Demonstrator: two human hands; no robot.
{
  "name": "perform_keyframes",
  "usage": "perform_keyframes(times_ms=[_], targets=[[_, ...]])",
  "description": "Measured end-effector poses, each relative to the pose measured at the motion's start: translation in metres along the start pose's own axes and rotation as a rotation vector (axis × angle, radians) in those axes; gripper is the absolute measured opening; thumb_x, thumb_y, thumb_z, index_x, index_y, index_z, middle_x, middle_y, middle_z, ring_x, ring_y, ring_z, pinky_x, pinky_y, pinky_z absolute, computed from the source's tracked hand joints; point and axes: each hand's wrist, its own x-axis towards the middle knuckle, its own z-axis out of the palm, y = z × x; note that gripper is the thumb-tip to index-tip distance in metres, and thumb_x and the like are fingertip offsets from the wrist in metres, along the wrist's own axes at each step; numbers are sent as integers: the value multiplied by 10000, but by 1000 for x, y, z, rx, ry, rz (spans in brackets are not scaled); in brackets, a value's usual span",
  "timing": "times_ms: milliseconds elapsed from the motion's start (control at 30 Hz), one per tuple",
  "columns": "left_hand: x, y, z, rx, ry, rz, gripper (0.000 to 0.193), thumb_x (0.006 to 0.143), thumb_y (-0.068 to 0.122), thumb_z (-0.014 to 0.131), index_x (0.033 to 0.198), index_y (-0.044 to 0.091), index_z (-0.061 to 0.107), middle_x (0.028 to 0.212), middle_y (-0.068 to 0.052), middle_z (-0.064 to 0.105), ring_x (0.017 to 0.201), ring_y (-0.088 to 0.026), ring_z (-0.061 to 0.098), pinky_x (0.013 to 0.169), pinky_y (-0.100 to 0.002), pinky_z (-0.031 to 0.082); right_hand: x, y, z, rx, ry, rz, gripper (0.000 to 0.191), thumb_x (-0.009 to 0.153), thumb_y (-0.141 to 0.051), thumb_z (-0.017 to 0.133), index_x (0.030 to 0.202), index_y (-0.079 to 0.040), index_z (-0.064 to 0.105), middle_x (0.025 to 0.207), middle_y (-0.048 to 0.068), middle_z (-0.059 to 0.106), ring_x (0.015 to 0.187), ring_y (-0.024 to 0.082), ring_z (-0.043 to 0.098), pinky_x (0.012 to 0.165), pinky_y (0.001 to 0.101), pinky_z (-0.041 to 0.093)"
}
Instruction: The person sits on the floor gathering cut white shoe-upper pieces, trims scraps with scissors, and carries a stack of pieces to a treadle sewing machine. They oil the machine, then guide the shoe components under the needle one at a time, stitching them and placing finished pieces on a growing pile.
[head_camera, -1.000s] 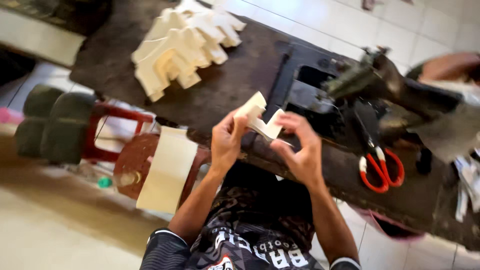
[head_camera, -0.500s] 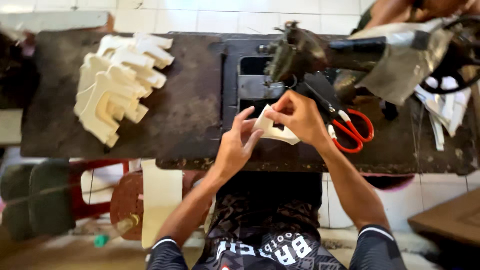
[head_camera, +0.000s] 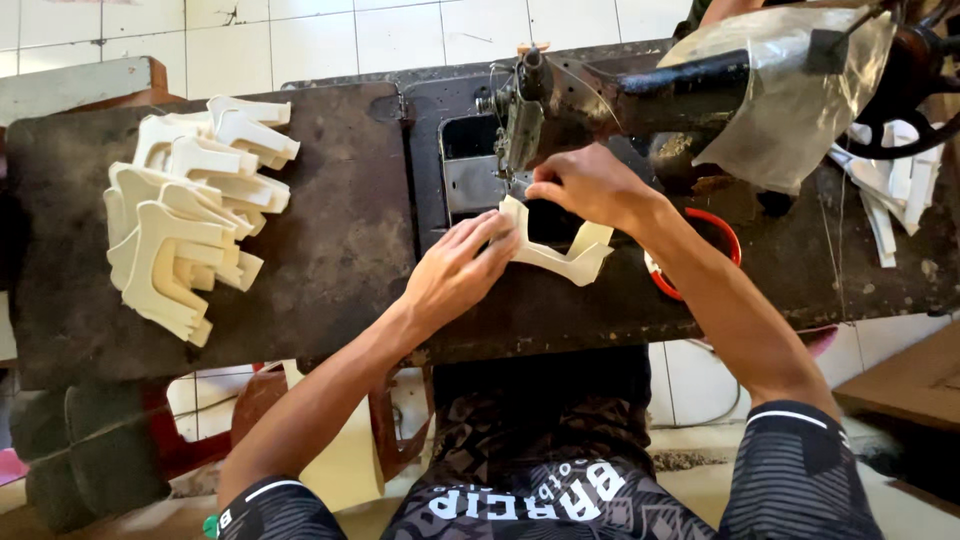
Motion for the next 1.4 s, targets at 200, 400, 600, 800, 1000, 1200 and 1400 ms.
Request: perform_keyframes(times_ms=[200, 400, 600, 800, 1000, 1200, 1400], targets=[[3, -9, 11, 38, 59, -78, 286, 918, 98, 749, 1184, 22, 678, 1268, -158, 625, 1221, -334, 620, 1024, -427, 527, -3, -4, -8, 77, -14, -5, 335, 886, -353, 768, 972, -32, 731, 830, 123, 733, 753, 261, 725, 686, 361, 558], [5, -10, 14, 73, 55, -53, 275, 932, 94, 740, 1192, 29, 680, 1283, -172, 623, 1262, -333, 610, 1067, -421, 522, 2, -10, 1, -2, -25, 103, 379, 829, -430, 829, 876, -64, 741, 759, 104, 724, 687, 295, 704, 639, 391, 527], [5, -10, 10, 74, 0, -6, 288, 936, 76, 723, 1211, 1, 680, 1275, -154, 641, 1285, -326, 606, 1081, -417, 516, 3, -1, 10, -17, 61, 42, 404, 810, -435, 839, 879, -49, 741, 773, 109, 727, 704, 304, 704, 640, 399, 529], [11, -8, 7, 20, 7, -59, 233, 963, 96, 706, 1154, -23, 646, 1282, -162, 646, 1259, -326, 617, 1071, -411, 517, -1, 5, 5, 39, 15, 19, 263, 926, -313, 731, 980, -56, 737, 839, 146, 721, 751, 345, 710, 668, 424, 547], [17, -8, 6, -27, 7, -71, 181, 970, 105, 696, 1098, -10, 639, 1253, -153, 655, 1242, -331, 629, 1056, -405, 524, -6, 18, 13, -80, -15, -101, 175, 972, -156, 631, 1027, 10, 634, 888, 213, 671, 878, 455, 664, 718, 519, 512], [21, -10, 9, -45, 44, -81, 188, 964, 102, 700, 1101, -10, 636, 1274, -160, 643, 1242, -342, 625, 1065, -418, 520, -3, 59, 7, -387, -157, -2, 173, 1009, -152, 605, 1093, -3, 629, 960, 193, 688, 895, 383, 691, 766, 472, 555], [23, -9, 10, -75, 43, -125, 168, 973, 105, 705, 1084, 5, 628, 1277, -165, 638, 1238, -351, 623, 1049, -424, 523, 24, 52, 11, 258, 406, -133, 286, 1063, -148, 659, 1291, -2, 567, 1197, 107, 631, 1072, 189, 604, 941, 344, 518]])
